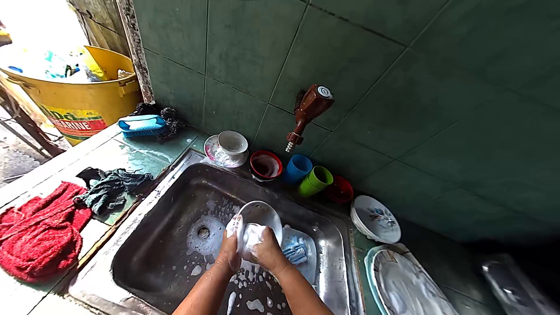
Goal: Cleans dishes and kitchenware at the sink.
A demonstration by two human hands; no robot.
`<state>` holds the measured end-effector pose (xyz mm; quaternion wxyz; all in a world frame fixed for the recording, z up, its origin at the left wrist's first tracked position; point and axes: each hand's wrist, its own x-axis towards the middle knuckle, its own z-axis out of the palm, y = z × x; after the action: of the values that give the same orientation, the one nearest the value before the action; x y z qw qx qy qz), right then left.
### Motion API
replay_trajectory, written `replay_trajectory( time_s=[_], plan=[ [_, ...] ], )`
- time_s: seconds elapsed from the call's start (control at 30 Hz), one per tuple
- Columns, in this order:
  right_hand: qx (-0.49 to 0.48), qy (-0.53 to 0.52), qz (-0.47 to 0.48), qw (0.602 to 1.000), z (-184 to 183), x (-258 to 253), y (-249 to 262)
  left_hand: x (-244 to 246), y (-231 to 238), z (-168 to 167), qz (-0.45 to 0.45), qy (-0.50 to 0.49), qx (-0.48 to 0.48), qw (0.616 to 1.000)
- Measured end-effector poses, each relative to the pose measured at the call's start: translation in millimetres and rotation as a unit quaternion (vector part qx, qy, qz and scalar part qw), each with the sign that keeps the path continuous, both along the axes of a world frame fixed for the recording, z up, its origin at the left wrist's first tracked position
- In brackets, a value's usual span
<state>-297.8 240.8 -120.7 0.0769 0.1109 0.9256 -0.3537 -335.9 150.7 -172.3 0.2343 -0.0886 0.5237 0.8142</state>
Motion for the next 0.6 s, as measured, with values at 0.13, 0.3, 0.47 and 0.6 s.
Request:
replay_trajectory(
  time_s=[0.13,0.3,0.47,0.6],
  plan=[
    [0.091,-0.027,0.115,0.989,0,20,15,-14,-7,-5,0.016,-0.006,-0.016,1.000],
    [0.180,0.013,-0.089,0.980,-5,37,74,-18,-13,6,-0.085,-0.088,-0.002,0.993],
    [-0.077,-0.034,-0.206,0.975,-10,57,95,-9,-14,-3,-0.192,-0.020,0.077,0.978],
    [-0.099,-0.002,-0.268,0.958,8,85,99,4,-19,2,-0.333,0.048,0.161,0.928]
  ],
)
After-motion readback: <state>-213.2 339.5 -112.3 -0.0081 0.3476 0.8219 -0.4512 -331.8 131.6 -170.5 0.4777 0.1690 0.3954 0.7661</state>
